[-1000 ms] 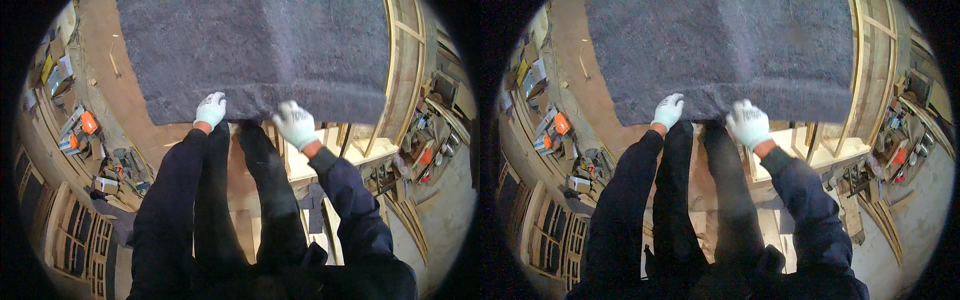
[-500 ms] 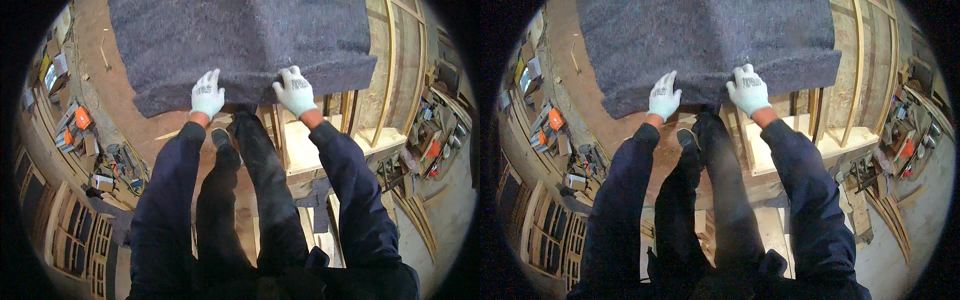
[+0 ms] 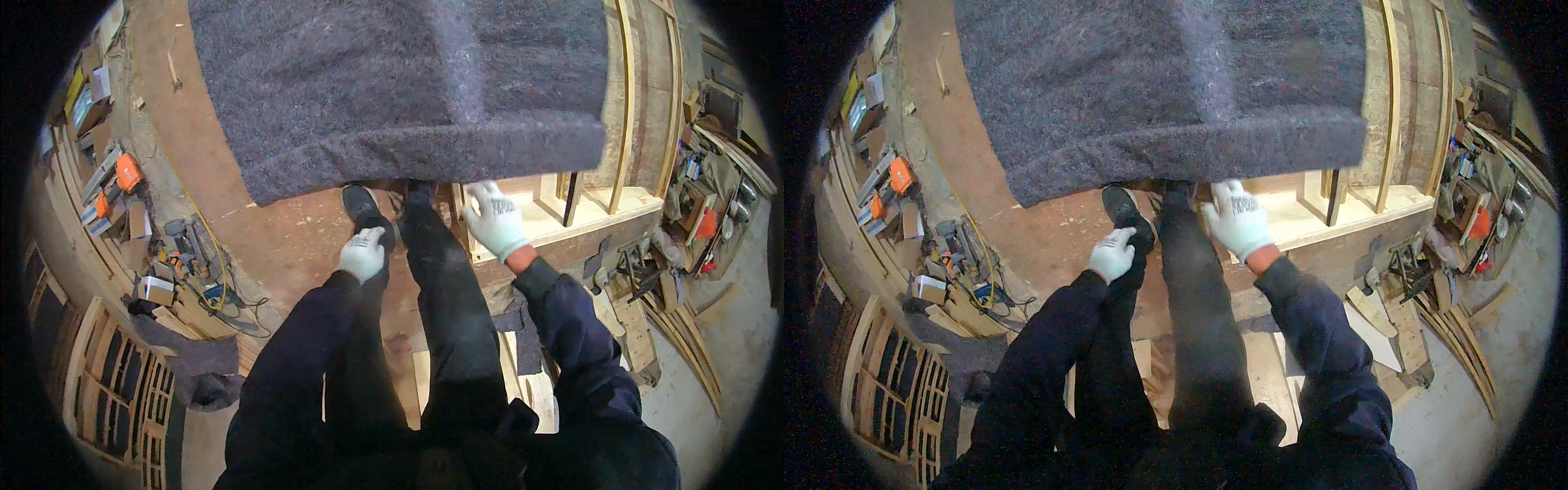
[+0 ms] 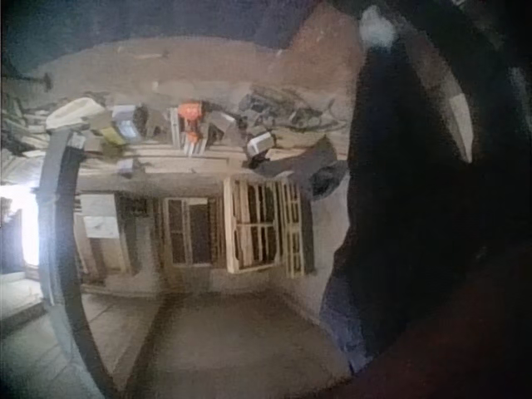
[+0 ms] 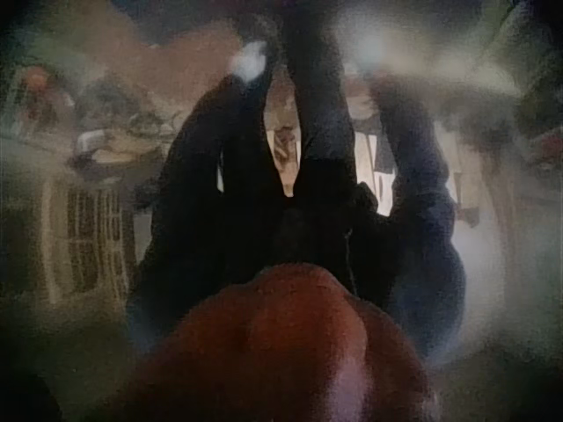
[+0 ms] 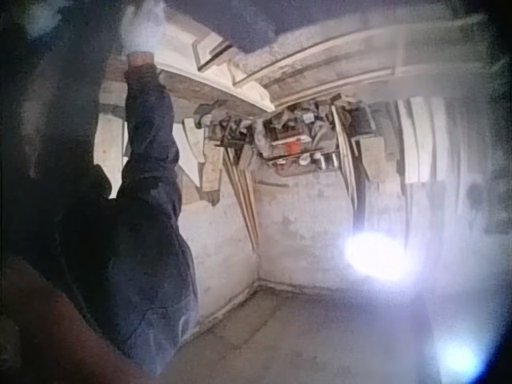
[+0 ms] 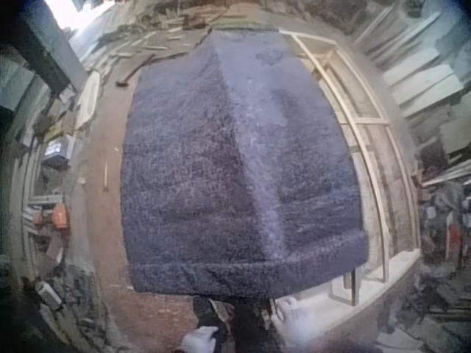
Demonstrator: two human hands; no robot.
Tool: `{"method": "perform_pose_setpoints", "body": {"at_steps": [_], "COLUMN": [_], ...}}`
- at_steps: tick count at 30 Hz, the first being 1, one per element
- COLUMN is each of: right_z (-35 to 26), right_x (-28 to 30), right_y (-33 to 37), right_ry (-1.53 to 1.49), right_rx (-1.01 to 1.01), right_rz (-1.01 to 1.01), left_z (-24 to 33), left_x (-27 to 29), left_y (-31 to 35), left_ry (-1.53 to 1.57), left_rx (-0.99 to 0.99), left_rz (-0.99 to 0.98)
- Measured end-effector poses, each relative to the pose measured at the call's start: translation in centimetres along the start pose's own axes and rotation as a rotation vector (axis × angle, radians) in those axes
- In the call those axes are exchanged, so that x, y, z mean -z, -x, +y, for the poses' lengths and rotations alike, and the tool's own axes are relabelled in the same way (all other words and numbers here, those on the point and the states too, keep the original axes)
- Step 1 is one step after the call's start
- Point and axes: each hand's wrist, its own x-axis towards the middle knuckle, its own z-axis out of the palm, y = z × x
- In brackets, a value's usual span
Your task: The person places a dark fabric onto a wooden frame and secures it using a pneumatic nail gun. The person repeatedly staples the fabric along the frame edges while adjusting its position.
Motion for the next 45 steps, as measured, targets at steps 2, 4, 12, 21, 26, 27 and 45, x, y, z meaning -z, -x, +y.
{"method": "perform_pose_setpoints", "body": {"at_steps": [2,4,12,21,26,27,45], "right_z": [1.0,2.3,5.0,5.8,9.0,9.7,10.0], "right_x": [-1.1,-2.6,-3.4,-5.9,-9.6,-10.3,-12.2], "right_y": [-3.4,-8.1,-13.1,6.8,14.1,15.0,2.6], "right_ry": [0.025,0.084,0.216,0.084,0.131,0.127,0.221], "right_rx": [0.028,0.039,-0.15,0.064,-0.112,-0.134,-0.164], "right_rz": [0.099,0.145,-0.089,0.009,-0.39,-0.418,-0.063], "left_z": [-1.3,-2.4,0.6,5.1,4.6,4.0,0.4], "left_x": [-0.1,0.8,5.4,-3.3,-13.2,-14.4,-11.4], "left_y": [-1.1,-3.8,-14.3,-5.7,3.8,4.4,-2.4], "left_ry": [0.047,0.053,-0.225,-0.437,-0.256,-0.157,-0.162], "left_rx": [0.081,0.113,0.008,-0.241,-0.032,-0.004,-0.056], "left_rz": [-0.016,0.033,0.238,0.401,-0.103,-0.09,0.237]}}
